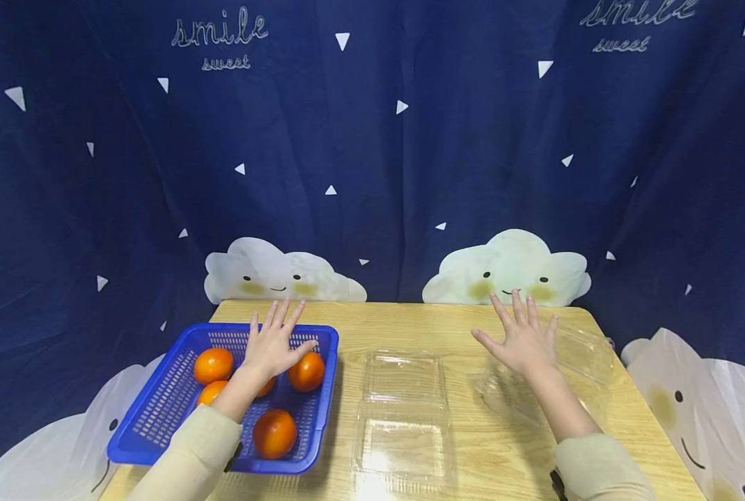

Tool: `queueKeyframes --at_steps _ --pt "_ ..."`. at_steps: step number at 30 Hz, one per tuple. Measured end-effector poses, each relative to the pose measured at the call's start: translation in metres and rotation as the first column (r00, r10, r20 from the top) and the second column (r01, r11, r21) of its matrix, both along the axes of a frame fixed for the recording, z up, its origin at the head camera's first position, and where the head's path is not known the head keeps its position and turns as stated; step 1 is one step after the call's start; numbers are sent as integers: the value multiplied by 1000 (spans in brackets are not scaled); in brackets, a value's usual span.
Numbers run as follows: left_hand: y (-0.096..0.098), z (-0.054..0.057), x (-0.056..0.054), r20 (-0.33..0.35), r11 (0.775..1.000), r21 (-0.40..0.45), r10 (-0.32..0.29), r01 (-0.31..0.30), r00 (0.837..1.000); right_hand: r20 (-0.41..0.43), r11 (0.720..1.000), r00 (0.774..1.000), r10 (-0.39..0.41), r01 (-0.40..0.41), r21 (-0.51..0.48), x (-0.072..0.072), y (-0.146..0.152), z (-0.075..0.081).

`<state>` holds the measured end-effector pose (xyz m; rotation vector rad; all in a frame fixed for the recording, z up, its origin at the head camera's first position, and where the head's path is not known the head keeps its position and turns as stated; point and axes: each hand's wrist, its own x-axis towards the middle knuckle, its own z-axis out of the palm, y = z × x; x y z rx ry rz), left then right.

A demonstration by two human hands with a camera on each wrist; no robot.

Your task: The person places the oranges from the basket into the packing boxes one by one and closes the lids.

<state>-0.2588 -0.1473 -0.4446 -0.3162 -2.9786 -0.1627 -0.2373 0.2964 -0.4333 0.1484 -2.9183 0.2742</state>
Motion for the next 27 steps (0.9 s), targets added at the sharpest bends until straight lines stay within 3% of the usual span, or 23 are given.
queueKeyframes --at_steps 8,16,20,24,27 --pt "-1 -1 0 -14 999 46 -4 5 1000 -2 1000 1000 1 -1 7 -1 -2 -1" --pt "-4 0 0 -38 999 37 -13 15 999 -31 1000 1000 3 -4 -20 1 -6 0" --pt "-4 2 2 -67 998 51 -34 38 997 -154 998 988 0 -10 -67 4 -8 -2" --pt "-6 3 6 -79 997 47 -54 58 995 -323 995 946 1 -33 -92 9 -12 -8" --pt "-7 4 11 -79 997 43 -60 64 995 -398 993 917 9 -57 -107 16 -17 -16"
